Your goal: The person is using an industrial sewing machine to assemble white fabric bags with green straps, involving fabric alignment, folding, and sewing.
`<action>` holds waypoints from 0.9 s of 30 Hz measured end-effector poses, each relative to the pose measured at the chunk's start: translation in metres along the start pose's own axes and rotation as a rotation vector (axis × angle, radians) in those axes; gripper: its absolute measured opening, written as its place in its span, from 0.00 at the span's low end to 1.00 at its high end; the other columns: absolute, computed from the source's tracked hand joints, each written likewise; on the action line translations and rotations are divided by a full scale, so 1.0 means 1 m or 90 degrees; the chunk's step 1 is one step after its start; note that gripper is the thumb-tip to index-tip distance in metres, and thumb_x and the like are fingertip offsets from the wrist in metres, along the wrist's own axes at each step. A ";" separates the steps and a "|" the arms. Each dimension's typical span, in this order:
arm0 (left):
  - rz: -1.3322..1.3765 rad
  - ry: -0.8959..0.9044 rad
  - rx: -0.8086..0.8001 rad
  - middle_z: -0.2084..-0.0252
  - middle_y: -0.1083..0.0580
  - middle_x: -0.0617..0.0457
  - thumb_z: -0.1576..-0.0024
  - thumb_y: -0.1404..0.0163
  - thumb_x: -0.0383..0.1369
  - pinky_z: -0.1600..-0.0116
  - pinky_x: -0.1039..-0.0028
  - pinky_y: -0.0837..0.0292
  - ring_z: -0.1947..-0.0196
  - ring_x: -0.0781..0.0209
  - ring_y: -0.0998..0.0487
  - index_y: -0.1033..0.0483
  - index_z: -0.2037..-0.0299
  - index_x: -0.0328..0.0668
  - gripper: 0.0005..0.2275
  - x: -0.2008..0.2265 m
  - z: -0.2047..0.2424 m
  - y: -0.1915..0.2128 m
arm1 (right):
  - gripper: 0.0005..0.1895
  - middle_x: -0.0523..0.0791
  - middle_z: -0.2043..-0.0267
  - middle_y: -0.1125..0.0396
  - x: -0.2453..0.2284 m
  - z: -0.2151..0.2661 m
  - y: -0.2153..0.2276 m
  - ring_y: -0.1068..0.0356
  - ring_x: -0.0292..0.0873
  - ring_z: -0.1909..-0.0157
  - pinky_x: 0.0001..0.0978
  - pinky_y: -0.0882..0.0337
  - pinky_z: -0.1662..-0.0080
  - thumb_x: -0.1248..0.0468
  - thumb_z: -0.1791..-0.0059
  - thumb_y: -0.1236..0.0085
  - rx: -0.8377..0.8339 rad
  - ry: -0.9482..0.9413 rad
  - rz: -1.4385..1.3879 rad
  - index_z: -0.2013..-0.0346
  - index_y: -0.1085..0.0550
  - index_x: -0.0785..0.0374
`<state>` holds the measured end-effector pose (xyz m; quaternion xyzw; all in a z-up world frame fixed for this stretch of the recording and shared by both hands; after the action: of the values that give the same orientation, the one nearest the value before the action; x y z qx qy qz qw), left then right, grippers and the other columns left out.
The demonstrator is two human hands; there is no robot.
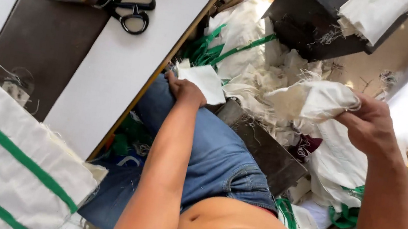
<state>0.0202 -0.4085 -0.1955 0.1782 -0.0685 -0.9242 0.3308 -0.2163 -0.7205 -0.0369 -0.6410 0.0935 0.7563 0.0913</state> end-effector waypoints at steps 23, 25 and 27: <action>1.049 -0.269 0.385 0.71 0.17 0.54 0.40 0.61 0.58 0.46 0.71 0.27 0.67 0.66 0.16 0.32 0.92 0.46 0.31 -0.038 0.102 0.006 | 0.15 0.50 0.45 0.31 0.028 -0.021 -0.007 0.30 0.47 0.42 0.37 0.24 0.36 0.71 0.49 0.42 0.033 0.055 0.021 0.47 0.26 0.69; 0.941 -0.262 0.302 0.65 0.16 0.56 0.45 0.68 0.63 0.47 0.70 0.30 0.59 0.62 0.16 0.23 0.82 0.50 0.31 -0.021 0.119 0.017 | 0.16 0.49 0.42 0.33 0.000 -0.026 -0.038 0.33 0.47 0.37 0.37 0.28 0.33 0.72 0.49 0.42 0.009 0.119 0.040 0.45 0.26 0.67; 0.831 -0.252 0.237 0.58 0.15 0.59 0.50 0.75 0.69 0.48 0.69 0.32 0.51 0.58 0.17 0.14 0.73 0.54 0.38 -0.001 0.130 0.031 | 0.18 0.47 0.39 0.34 -0.023 -0.032 -0.064 0.36 0.47 0.32 0.38 0.32 0.30 0.72 0.49 0.42 -0.021 0.193 0.060 0.43 0.26 0.64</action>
<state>-0.0093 -0.4310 -0.0674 -0.0168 -0.3770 -0.5251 0.7628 -0.1657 -0.6669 -0.0206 -0.7443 0.1236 0.6556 0.0302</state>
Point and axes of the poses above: each hand's wrist, its own z-axis away from the middle knuckle, its own y-axis out of the back of the hand, x = y × z, the point moved 6 cm from there along -z, towards the middle knuckle
